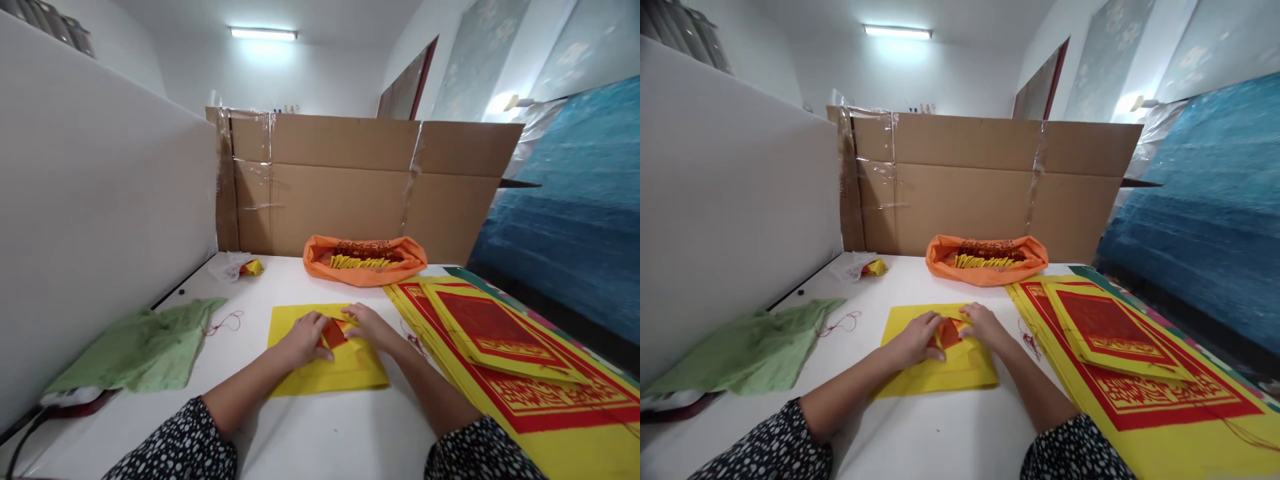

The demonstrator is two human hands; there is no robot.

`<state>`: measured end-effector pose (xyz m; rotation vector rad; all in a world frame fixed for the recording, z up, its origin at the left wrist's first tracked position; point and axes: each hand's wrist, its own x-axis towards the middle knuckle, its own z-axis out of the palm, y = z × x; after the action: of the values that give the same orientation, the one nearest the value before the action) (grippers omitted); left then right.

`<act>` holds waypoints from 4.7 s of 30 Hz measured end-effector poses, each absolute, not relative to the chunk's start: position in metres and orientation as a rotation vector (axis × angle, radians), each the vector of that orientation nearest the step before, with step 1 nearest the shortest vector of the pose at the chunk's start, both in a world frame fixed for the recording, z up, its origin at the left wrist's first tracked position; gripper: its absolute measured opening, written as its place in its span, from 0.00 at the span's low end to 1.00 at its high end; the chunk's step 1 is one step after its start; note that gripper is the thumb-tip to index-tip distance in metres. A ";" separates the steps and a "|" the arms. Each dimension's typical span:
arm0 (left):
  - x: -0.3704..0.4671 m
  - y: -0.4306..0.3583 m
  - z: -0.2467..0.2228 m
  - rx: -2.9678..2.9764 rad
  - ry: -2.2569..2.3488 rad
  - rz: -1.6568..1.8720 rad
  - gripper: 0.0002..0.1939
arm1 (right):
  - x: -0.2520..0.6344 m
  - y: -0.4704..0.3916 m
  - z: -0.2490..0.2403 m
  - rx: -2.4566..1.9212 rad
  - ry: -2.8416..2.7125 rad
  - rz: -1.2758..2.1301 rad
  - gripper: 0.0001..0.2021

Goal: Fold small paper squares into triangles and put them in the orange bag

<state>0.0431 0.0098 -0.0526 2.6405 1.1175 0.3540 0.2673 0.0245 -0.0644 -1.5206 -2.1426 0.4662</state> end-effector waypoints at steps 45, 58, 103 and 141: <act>0.040 0.006 -0.075 2.526 1.442 0.568 0.21 | 0.235 -0.020 -0.095 -1.423 -2.380 -0.026 0.20; 0.042 0.007 -0.075 2.567 1.460 0.475 0.16 | 0.232 -0.020 -0.096 -1.435 -2.348 -0.117 0.17; 0.044 0.045 -0.077 1.551 1.211 1.036 0.12 | 0.229 -0.018 -0.076 -0.977 -2.420 -0.100 0.28; -0.004 0.034 -0.048 2.152 0.878 0.598 0.07 | 0.199 0.015 -0.080 -1.241 -1.874 0.821 0.04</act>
<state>-0.0042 0.0339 -0.0485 2.1519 0.8776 0.5976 0.1994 0.0146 -0.0803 -1.2407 -1.8738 0.8213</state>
